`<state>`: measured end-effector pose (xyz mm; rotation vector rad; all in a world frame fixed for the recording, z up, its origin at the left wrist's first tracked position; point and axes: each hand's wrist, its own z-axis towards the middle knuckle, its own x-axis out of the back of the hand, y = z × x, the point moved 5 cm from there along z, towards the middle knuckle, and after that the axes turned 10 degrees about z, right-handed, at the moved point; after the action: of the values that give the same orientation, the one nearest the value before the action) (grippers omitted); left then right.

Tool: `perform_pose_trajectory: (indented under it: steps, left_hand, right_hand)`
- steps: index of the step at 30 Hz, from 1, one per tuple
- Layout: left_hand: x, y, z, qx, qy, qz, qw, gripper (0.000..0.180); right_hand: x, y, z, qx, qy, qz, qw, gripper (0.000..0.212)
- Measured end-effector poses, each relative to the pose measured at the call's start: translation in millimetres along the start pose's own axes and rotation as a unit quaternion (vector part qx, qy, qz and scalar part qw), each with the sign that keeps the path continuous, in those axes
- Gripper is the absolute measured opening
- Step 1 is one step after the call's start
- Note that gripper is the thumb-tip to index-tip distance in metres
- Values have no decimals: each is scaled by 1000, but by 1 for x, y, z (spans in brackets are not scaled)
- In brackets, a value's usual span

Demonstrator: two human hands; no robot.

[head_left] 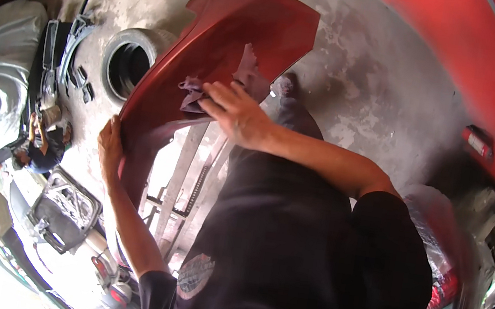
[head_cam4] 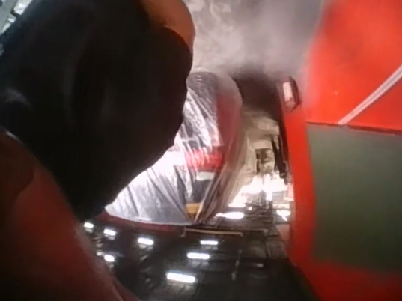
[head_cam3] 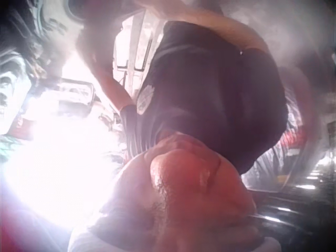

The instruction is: The person sits on the floor and wipes a red car bumper with a cloth. They rotate the bumper to clean different sections, including the edges and inner surfaces, before placing it down and handling a bucket.

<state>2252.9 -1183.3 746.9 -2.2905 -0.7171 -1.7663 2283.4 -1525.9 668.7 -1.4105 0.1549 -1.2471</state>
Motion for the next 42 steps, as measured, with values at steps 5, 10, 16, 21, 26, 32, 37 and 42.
perform_pose_trajectory:
  steps: [5, 10, 16, 21, 26, 32, 37, 42]
  left_hand:
    - [8, 26, -15, 63, 29, -40, 997, 75]
    - [1, 10, 0, 74, 5, -26, 997, 76]
    - [3, 11, -8, 113, 14, -50, 992, 73]
    - [-14, -16, -2, 101, 45, -72, 991, 80]
    - [2, 12, -11, 78, 58, -54, 994, 77]
    - [8, 21, -12, 116, -26, -40, 992, 69]
    - [7, 16, -12, 157, 23, -36, 987, 65]
    - [-6, 5, -24, 209, 131, -44, 968, 62]
  right_hand:
    - [87, 134, 1, -150, 91, -72, 982, 38]
    - [96, 365, -29, -230, 243, -15, 942, 47]
    - [70, 246, 20, -234, 179, -157, 943, 47]
    - [18, 52, 42, 32, 76, -4, 997, 55]
    - [53, 48, 68, 145, 7, 23, 989, 35]
    - [98, 309, 61, -201, 156, -38, 966, 32]
    - [72, 207, 115, -157, 77, 5, 985, 50]
    - [41, 98, 140, 91, -14, 36, 995, 49]
